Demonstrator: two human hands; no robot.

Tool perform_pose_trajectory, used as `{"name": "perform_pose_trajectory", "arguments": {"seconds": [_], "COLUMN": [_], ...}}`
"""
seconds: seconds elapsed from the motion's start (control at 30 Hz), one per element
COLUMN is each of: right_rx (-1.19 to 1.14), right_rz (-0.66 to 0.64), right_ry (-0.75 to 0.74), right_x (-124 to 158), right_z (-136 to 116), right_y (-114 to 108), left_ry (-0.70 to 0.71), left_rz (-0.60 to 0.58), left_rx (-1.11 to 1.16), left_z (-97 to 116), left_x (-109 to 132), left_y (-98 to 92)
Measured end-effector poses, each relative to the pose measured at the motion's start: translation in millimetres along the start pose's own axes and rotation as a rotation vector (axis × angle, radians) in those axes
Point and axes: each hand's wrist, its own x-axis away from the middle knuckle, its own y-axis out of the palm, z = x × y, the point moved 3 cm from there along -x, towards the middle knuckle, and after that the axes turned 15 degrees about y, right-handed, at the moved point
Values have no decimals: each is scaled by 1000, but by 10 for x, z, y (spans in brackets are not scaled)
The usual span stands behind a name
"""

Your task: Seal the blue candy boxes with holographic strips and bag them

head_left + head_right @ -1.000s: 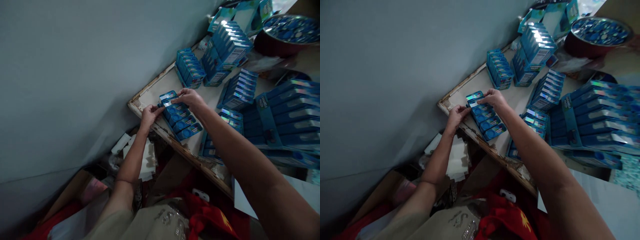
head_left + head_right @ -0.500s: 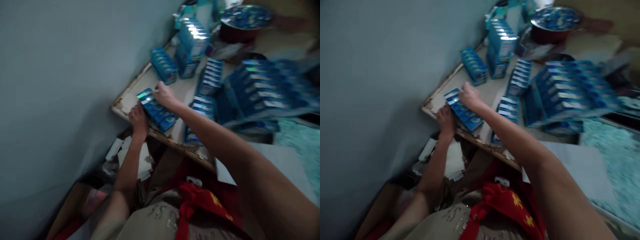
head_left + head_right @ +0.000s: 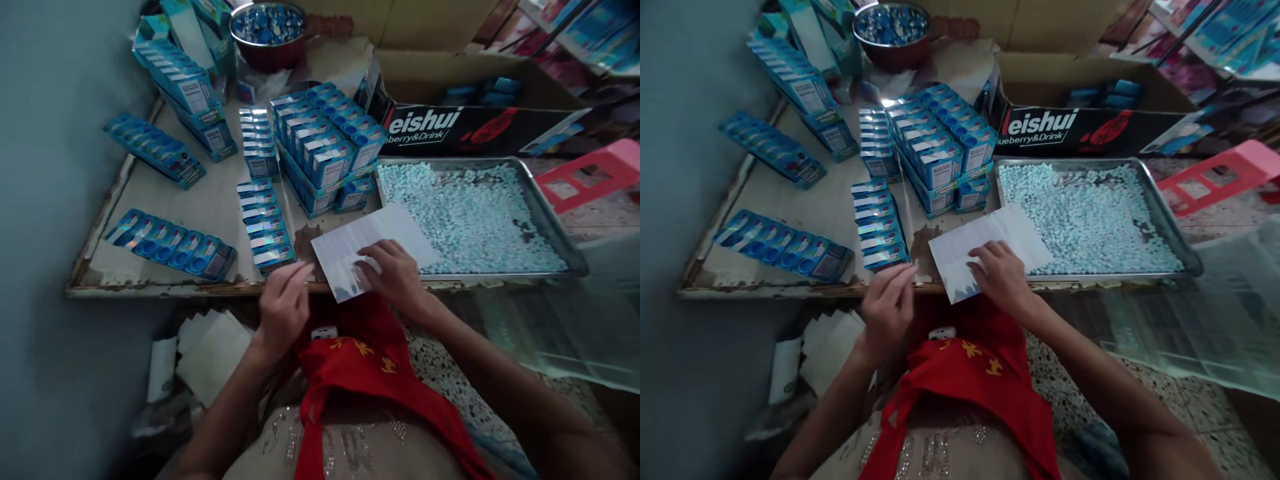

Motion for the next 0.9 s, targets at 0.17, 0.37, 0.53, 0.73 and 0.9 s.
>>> {"name": "perform_pose_trajectory", "arguments": {"seconds": [0.17, 0.37, 0.53, 0.73, 0.9], "right_rx": [116, 85, 93, 251, 283], "right_rz": [87, -25, 44, 46, 70], "right_ry": [108, 48, 37, -63, -195], "right_x": [102, 73, -358, -801, -636], "right_z": [729, 833, 755, 646, 690], "right_y": [-96, -79, -238, -161, 5], "left_ry": [-218, -372, -372, -376, -505], "left_rz": [-296, -428, -391, -343, -391], "left_rx": [55, 284, 305, 345, 417], "left_z": [-69, -226, -78, 26, -89], "left_x": [-895, -1346, -1511, -1600, -1512], "left_y": [1176, 1690, 1578, 1392, 1370]}}
